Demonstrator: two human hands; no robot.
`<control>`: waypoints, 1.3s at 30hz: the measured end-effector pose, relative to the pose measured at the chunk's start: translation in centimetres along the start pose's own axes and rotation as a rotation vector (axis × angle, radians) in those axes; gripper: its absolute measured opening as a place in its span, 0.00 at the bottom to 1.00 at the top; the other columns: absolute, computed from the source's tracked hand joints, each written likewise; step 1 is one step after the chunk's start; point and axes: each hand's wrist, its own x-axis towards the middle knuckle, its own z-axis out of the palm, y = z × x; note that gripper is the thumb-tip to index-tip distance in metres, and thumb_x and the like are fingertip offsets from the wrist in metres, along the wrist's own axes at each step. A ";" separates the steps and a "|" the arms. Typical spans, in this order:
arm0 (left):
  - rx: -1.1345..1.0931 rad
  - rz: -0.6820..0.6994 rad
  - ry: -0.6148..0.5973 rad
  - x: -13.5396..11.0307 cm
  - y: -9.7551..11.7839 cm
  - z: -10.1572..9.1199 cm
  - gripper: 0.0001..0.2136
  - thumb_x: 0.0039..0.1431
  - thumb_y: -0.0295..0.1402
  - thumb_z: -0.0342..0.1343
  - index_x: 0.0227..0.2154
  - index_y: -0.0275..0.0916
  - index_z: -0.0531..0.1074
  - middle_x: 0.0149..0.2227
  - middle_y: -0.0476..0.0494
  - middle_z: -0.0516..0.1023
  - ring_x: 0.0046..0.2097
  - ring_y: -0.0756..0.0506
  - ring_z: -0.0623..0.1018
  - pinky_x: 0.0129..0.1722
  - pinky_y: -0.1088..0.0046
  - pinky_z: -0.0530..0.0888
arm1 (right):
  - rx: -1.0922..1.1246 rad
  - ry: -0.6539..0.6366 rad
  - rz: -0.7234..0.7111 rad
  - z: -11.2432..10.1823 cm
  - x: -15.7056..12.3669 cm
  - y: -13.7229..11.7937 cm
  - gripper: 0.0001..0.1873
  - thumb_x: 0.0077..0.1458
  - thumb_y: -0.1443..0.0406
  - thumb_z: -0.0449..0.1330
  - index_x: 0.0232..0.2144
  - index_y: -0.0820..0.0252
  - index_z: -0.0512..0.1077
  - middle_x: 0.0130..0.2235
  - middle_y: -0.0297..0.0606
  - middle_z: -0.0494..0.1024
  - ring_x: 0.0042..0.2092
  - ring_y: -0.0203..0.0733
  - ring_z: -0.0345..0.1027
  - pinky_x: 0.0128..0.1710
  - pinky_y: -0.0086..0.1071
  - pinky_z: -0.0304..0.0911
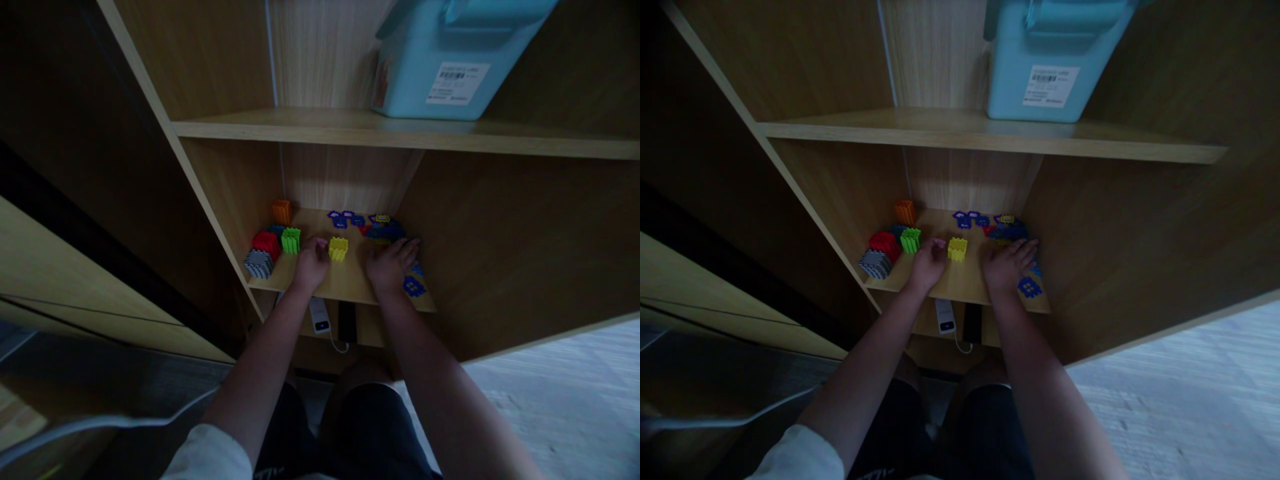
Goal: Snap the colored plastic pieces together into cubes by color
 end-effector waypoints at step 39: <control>0.036 0.020 0.054 -0.1 0.0 -0.3 0.12 0.63 0.20 0.57 0.46 0.42 0.75 0.47 0.42 0.83 0.52 0.42 0.83 0.58 0.60 0.79 | 0.461 0.047 -0.420 -1.9 0.8 -0.1 0.22 0.72 0.68 0.49 0.59 0.61 0.77 0.58 0.54 0.79 0.61 0.54 0.72 0.66 0.51 0.68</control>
